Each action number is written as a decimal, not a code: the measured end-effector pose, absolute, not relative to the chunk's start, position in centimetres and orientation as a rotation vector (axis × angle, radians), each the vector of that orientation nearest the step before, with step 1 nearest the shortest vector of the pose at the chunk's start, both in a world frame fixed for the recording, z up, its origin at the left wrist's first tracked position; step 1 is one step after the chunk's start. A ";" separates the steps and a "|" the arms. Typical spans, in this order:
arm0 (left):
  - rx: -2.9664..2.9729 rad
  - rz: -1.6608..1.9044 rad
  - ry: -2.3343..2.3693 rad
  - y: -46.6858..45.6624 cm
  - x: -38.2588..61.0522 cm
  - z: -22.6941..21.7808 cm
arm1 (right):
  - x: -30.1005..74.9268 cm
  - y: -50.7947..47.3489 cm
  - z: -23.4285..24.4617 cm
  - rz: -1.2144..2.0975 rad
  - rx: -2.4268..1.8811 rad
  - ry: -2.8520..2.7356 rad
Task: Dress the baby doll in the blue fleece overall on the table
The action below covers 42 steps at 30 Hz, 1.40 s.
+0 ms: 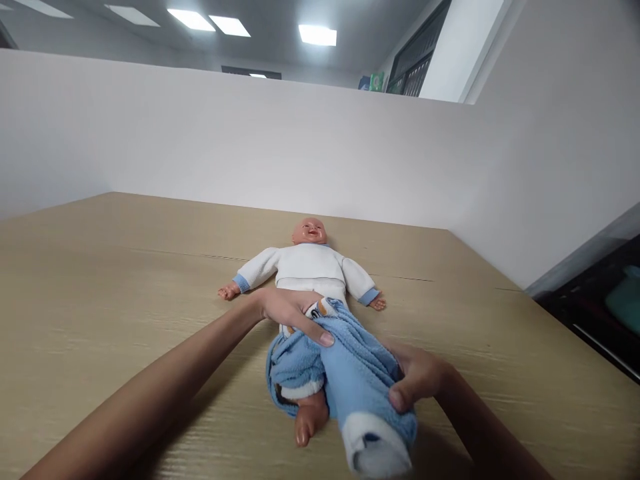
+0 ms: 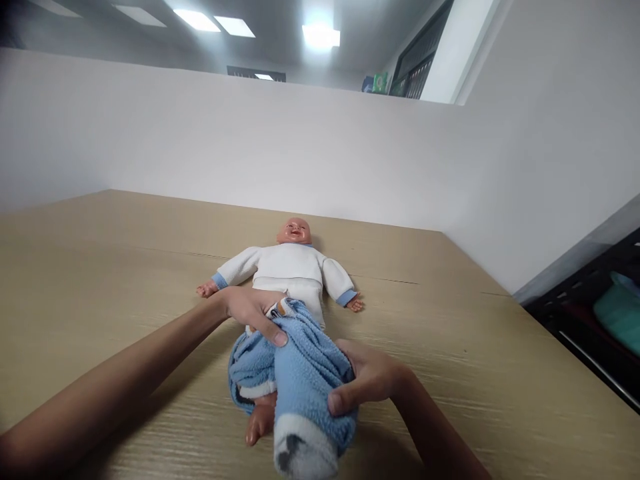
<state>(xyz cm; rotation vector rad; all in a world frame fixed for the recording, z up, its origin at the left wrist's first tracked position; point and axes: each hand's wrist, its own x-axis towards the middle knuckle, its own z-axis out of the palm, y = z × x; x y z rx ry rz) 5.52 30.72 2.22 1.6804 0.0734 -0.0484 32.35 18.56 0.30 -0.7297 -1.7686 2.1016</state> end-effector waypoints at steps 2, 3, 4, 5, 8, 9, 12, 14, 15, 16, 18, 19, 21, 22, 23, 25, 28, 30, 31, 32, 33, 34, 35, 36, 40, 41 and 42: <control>1.633 -0.072 0.051 30.3 5.9 2.1 | 32.5 18.5 -0.1 2.108 -0.763 -1.722; 1.606 -0.088 0.034 30.2 6.1 2.0 | 32.5 18.6 -0.5 2.062 -0.780 -1.667; 1.581 -0.117 0.015 30.1 6.2 1.9 | 32.5 18.6 -1.0 1.997 -0.796 -1.597; 1.563 -0.146 -0.006 30.0 6.4 1.8 | 32.3 18.7 -1.4 1.934 -0.811 -1.517; 1.538 -0.161 -0.045 30.0 6.7 1.5 | 31.6 18.9 -2.3 1.856 -0.847 -1.300; 1.544 -0.125 -0.034 30.0 6.8 1.3 | 31.3 18.9 -2.4 1.865 -0.855 -1.259; 1.582 0.037 0.069 30.1 6.7 0.9 | 30.9 18.9 -2.2 1.908 -0.873 -1.258; 1.616 0.080 0.134 30.1 6.6 0.7 | 31.1 18.8 -2.0 1.951 -0.866 -1.309; 1.628 0.081 0.150 30.1 6.4 0.5 | 31.3 18.8 -1.9 1.965 -0.841 -1.342; 1.633 0.081 0.153 30.2 6.3 0.4 | 31.6 18.8 -1.9 1.962 -0.805 -1.377; 1.640 0.093 0.144 30.2 6.1 0.2 | 32.1 19.0 -1.8 1.910 -0.739 -1.458; 1.641 0.106 0.139 30.3 6.1 0.1 | 32.2 19.0 -1.8 1.871 -0.727 -1.490; 1.646 0.129 0.137 30.3 6.2 -0.1 | 32.2 19.1 -1.7 1.800 -0.764 -1.511; 1.648 0.144 0.145 30.2 6.3 -0.2 | 32.1 19.0 -1.7 1.764 -0.801 -1.499; 1.647 0.162 0.158 30.1 6.5 -0.3 | 31.8 18.9 -1.7 1.718 -0.843 -1.474; 1.642 0.199 0.178 29.9 6.8 -0.2 | 31.2 18.3 -1.7 1.578 -0.932 -1.394; 1.654 0.219 0.175 29.5 7.1 0.2 | 29.8 17.1 -1.5 1.347 -1.075 -1.254; 1.651 0.211 0.177 29.4 7.2 0.5 | 28.9 16.0 -1.1 1.208 -1.196 -1.191; 1.638 0.203 0.174 29.3 7.2 0.7 | 28.3 15.4 -0.9 1.144 -1.260 -1.171; 1.627 0.187 0.162 29.3 7.3 0.8 | 27.8 14.7 -0.7 1.084 -1.317 -1.155; 1.624 0.163 0.137 29.2 7.4 0.9 | 27.3 13.9 -0.8 1.032 -1.368 -1.139; 1.629 0.130 0.104 29.1 7.4 1.1 | 26.7 13.1 -0.9 0.998 -1.406 -1.122; 1.643 0.095 0.071 29.0 7.5 1.3 | 26.2 12.2 -1.2 0.984 -1.427 -1.105; 1.664 0.057 0.040 28.8 7.6 1.5 | 25.7 11.2 -1.6 0.987 -1.433 -1.091; 1.769 -0.041 0.048 27.9 7.8 2.3 | 24.1 7.4 -3.9 1.151 -1.381 -1.099; 1.817 -0.046 0.078 27.6 7.8 2.5 | 23.8 6.7 -4.3 1.170 -1.395 -1.086; 1.875 -0.050 0.118 27.3 7.8 2.6 | 23.5 6.1 -4.6 1.163 -1.424 -1.059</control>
